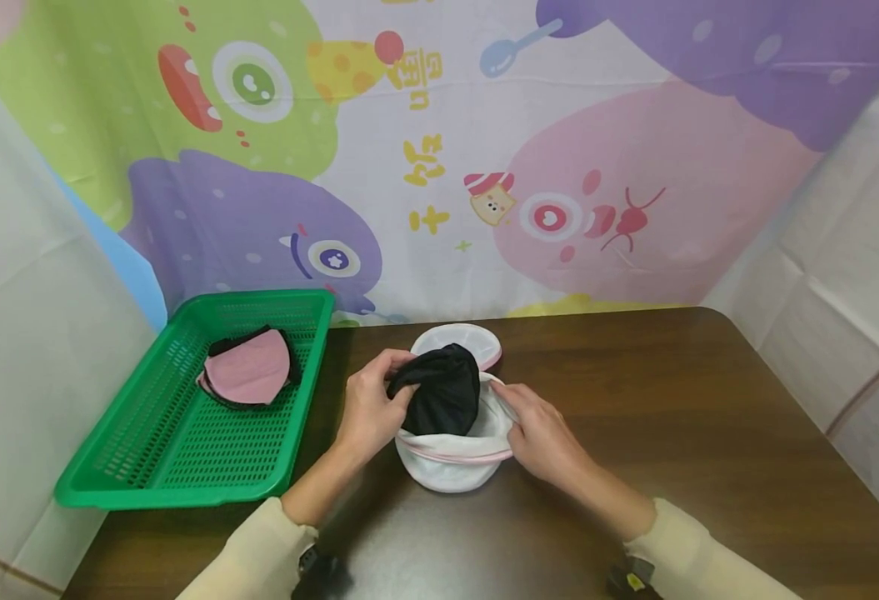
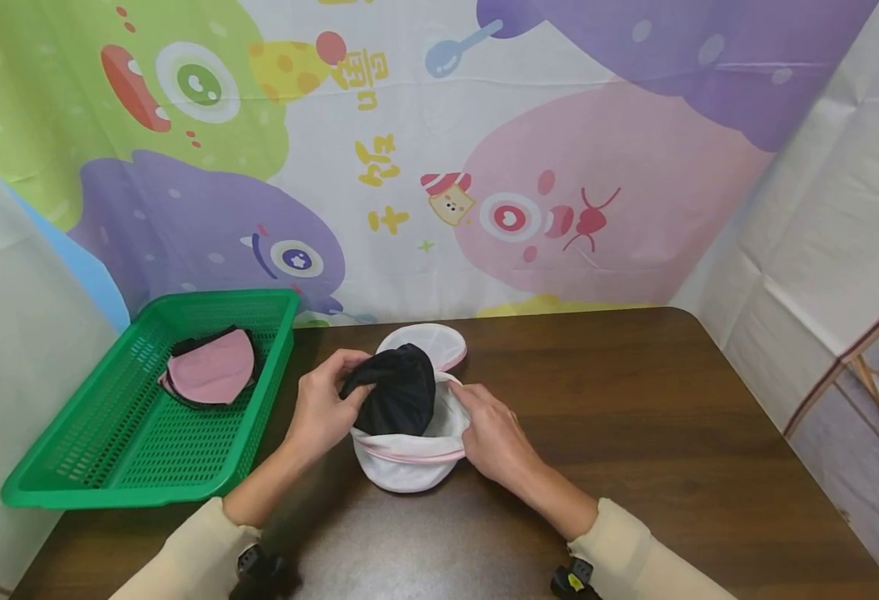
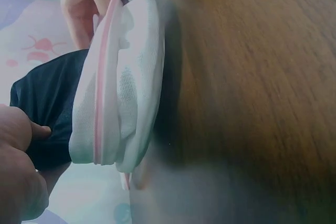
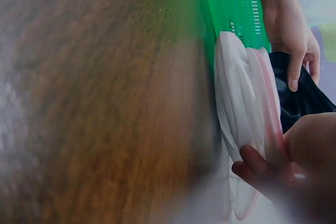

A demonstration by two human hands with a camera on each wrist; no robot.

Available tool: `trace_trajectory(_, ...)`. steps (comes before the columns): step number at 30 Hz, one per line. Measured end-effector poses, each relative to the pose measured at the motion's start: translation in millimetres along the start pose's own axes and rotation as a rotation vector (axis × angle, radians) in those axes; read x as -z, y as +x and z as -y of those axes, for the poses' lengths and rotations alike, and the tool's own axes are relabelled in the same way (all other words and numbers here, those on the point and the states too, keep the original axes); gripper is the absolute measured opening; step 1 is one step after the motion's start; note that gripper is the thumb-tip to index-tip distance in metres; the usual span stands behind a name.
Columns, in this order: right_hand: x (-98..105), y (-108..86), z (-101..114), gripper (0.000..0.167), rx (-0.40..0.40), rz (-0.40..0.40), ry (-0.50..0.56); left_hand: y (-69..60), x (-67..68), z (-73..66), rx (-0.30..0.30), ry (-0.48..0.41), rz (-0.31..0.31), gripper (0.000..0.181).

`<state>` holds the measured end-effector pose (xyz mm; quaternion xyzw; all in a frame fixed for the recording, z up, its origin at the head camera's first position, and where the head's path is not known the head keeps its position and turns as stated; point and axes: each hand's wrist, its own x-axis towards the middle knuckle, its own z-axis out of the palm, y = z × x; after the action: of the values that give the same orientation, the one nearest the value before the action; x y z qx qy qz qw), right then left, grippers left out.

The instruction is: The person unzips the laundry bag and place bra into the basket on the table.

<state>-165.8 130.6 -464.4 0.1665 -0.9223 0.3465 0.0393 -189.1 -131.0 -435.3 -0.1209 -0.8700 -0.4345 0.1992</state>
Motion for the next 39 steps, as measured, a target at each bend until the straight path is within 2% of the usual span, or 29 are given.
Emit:
trace_trajectory(12, 1, -2.4, -2, 0.065, 0.057, -0.031, -0.019, 4.5, 3.6, -2.7, 0.077, -0.059, -0.001, 0.029)
trace_trajectory(32, 1, -1.4, -2, 0.064, 0.025, -0.006, -0.01, 12.1, 14.8, -12.9, 0.083, -0.043, -0.036, 0.03)
trace_trajectory(39, 0, -1.4, -1, 0.063, 0.046, -0.017, -0.011, 13.5, 19.8, -13.7, 0.097, -0.024, -0.027, 0.03)
